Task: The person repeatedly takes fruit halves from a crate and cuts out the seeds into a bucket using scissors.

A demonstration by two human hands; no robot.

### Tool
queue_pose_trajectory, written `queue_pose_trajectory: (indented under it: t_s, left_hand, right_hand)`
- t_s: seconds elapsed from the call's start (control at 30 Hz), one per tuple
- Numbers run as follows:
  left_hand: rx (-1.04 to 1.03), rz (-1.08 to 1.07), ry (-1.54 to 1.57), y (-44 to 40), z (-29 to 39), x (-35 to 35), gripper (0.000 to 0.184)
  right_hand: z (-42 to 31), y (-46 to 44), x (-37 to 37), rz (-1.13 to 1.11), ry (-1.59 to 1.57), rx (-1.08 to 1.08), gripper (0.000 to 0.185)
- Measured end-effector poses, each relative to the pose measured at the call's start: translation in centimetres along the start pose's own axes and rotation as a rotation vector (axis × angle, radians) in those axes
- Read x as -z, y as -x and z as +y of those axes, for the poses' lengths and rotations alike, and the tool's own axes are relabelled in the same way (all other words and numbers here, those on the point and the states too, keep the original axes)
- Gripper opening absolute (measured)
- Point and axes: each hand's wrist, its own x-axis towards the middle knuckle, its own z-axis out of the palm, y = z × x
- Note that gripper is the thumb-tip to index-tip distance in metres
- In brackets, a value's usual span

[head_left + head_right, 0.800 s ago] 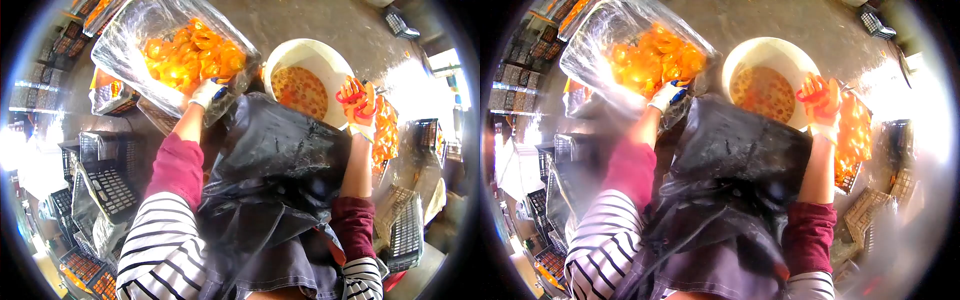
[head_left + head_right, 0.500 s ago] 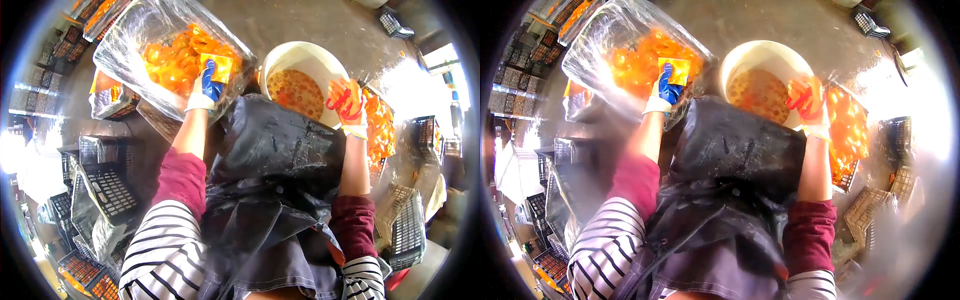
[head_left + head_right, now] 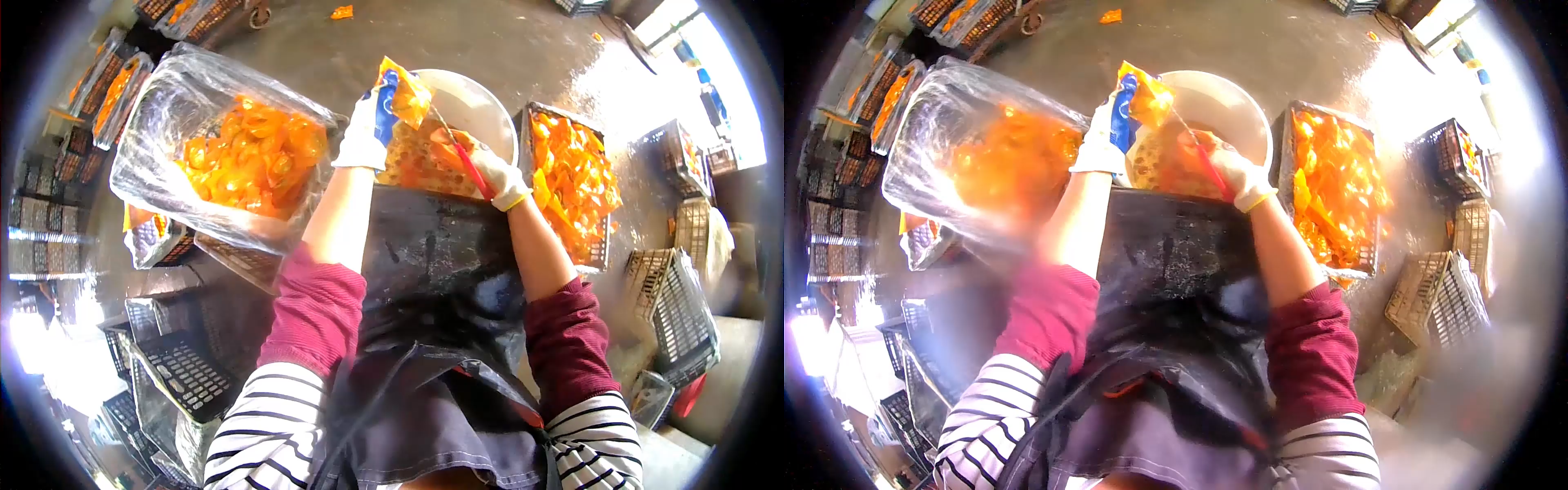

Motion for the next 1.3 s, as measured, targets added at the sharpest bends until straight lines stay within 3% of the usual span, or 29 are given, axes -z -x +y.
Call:
queue_pose_trajectory:
  t_s: [0.03,0.07,0.17,0.2,0.3,0.33,0.4,0.57,0.6,0.8,1.0,1.1,1.2,1.3]
  left_hand:
    - [-0.003,-0.034,-0.026,0.4,-0.4,-0.4,0.048]
    - [-0.012,-0.082,-0.01,0.2,-0.9,-0.4,0.045]
    - [-0.061,-0.258,0.121,-1.7,-2.9,0.4,0.037]
    - [0.018,-0.205,0.095,-0.2,-1.2,-0.2,0.038]
    - [0.114,-0.03,0.059,1.0,0.3,-1.1,0.037]
    - [0.144,-0.102,0.291,-0.5,-1.0,-0.4,0.037]
    - [0.127,-0.1,0.211,-1.0,-2.8,0.1,0.037]
    - [-0.158,-0.371,0.048,-3.9,-6.4,1.4,0.041]
    - [-0.163,-0.345,0.037,-4.5,-6.8,1.5,0.038]
    - [-0.201,-0.153,-0.099,-4.7,-7.3,1.9,0.036]
    - [-0.304,-0.205,-0.107,-3.7,-7.2,1.4,0.036]
    - [-0.375,-0.214,-0.123,-4.3,-7.6,1.5,0.038]
    - [-0.348,-0.153,-0.083,-3.8,-7.4,1.1,0.035]
    - [-0.43,-0.145,-0.341,-3.4,-6.6,1.2,0.035]
  right_hand:
    - [-0.7,0.7,-0.6,0.015,-0.002,-0.023,0.04]
    - [0.4,0.2,0.6,0.035,0.199,0.045,0.042]
    - [-0.8,1.0,0.6,0.019,-0.047,-0.156,0.041]
    - [-0.9,0.8,-0.1,0.14,0.189,-0.085,0.037]
    - [-3.1,1.8,-2.5,0.232,0.281,-0.187,0.034]
    - [-3.4,1.9,-2.9,0.247,0.307,-0.193,0.034]
    - [-3.8,2.0,-3.4,0.272,0.361,-0.205,0.035]
    - [-1.4,1.0,-1.8,0.269,0.372,0.068,0.028]
    - [-0.8,0.6,-1.4,0.244,0.335,0.13,0.028]
    - [-0.5,0.3,-1.0,0.306,0.479,0.024,0.036]
    - [-1.4,0.7,-2.1,0.292,0.393,0.064,0.032]
    - [-4.3,2.3,-4.6,0.337,0.321,-0.116,0.028]
    - [-2.8,1.4,-3.6,0.346,0.403,-0.012,0.025]
    - [-3.0,1.4,-3.6,0.337,0.57,0.027,0.029]
